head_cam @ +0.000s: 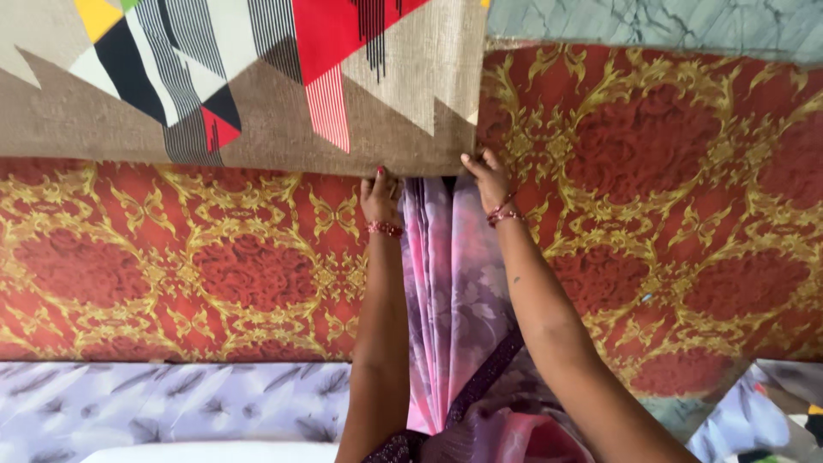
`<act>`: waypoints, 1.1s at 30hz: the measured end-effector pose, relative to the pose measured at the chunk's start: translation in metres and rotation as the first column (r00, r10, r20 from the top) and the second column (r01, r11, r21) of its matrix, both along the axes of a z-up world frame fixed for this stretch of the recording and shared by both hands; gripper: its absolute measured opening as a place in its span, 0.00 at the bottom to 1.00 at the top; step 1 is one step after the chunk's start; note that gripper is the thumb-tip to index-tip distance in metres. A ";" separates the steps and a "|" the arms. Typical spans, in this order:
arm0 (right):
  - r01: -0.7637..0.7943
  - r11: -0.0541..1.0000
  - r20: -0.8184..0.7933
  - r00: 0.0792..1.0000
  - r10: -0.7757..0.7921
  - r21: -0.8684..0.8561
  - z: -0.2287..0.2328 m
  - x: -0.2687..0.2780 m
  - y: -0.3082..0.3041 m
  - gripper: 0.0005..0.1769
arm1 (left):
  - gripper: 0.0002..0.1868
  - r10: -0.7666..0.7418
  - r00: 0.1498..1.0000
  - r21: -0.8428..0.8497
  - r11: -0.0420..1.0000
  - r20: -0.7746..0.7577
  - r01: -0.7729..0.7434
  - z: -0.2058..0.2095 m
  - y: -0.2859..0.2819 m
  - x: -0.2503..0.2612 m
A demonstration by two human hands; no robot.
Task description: The person folds a large patterned textile on a bed by hand. They repeatedly lift, fold, and smooth the fabric, working from one side to the other to create a compact stack.
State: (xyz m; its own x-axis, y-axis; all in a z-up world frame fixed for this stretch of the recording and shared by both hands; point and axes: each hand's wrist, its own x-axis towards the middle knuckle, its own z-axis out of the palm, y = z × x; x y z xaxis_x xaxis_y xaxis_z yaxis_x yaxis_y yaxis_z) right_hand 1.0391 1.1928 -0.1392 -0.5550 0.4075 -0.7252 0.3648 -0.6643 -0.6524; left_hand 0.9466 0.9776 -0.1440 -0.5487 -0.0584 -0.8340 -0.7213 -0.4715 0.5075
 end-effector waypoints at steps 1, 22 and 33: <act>0.001 0.998 0.019 1.000 0.000 -0.070 0.010 -0.005 0.001 0.10 | 0.05 -0.009 1.000 0.014 1.000 -0.009 0.010 0.008 0.002 -0.003; -0.122 0.986 -0.069 0.991 0.115 -0.112 0.015 -0.010 -0.007 0.29 | 0.07 0.140 0.990 0.135 0.980 0.035 -0.143 0.034 -0.018 -0.034; 0.075 0.857 0.013 0.997 -0.079 -0.509 0.023 0.012 -0.049 0.20 | 0.16 0.207 0.978 0.119 0.971 -0.003 -0.205 -0.007 -0.046 -0.033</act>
